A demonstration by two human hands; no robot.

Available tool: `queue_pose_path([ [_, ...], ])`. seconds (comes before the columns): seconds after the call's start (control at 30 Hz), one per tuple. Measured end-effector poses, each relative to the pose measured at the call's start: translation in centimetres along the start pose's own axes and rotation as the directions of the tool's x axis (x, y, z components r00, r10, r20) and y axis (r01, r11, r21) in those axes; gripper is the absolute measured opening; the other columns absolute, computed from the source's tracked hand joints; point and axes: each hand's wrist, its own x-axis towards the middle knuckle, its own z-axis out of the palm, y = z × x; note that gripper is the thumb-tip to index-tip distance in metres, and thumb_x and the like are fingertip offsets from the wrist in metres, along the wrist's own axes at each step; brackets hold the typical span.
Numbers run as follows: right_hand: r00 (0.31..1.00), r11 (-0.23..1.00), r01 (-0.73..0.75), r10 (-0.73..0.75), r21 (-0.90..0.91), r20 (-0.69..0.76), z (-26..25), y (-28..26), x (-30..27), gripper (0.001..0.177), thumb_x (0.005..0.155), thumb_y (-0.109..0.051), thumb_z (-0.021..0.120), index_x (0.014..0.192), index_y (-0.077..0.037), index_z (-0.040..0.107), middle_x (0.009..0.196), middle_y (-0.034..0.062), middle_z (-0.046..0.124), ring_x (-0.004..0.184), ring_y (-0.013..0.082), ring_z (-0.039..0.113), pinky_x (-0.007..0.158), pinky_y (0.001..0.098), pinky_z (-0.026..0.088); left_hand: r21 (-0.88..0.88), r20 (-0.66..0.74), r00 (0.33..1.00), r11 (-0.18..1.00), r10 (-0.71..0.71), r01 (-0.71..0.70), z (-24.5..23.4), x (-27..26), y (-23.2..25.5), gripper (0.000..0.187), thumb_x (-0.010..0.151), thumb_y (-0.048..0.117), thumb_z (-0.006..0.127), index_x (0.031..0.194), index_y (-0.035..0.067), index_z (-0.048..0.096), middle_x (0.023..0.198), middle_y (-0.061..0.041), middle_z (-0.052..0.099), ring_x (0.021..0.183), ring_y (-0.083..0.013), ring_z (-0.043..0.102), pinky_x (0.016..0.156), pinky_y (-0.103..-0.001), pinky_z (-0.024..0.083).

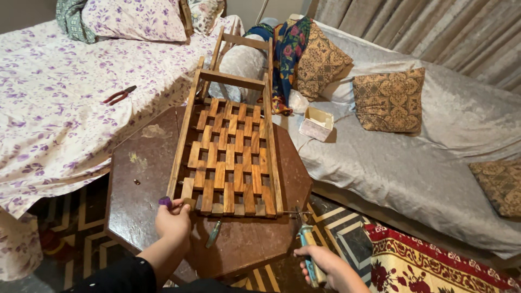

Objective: The person uses pliers and a screwdriver to work on a wooden lattice chair frame placed on a table. They repeatedly pry and adjust the frame's joints, occasionally repositioning the chair and switching tools.

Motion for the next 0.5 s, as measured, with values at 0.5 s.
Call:
queue_pose_path([
  [0.5, 1.0, 0.999, 0.017, -0.016, -0.049, 0.024, -0.3, 0.0, 0.2, 0.033, 0.095, -0.022, 0.068, 0.119, -0.004, 0.053, 0.074, 0.0046, 0.062, 0.056, 0.0137, 0.059, 0.051, 0.0284, 0.054, -0.185, 0.137, 0.95, 0.935, -0.28, 0.302, 0.3, 1.1, -2.4, 0.019, 0.095, 0.006, 0.067, 0.112, 0.01, 0.059, 0.084, -0.005, 0.066, 0.068, -0.0157, 0.062, 0.056, -0.029, 0.047],
])
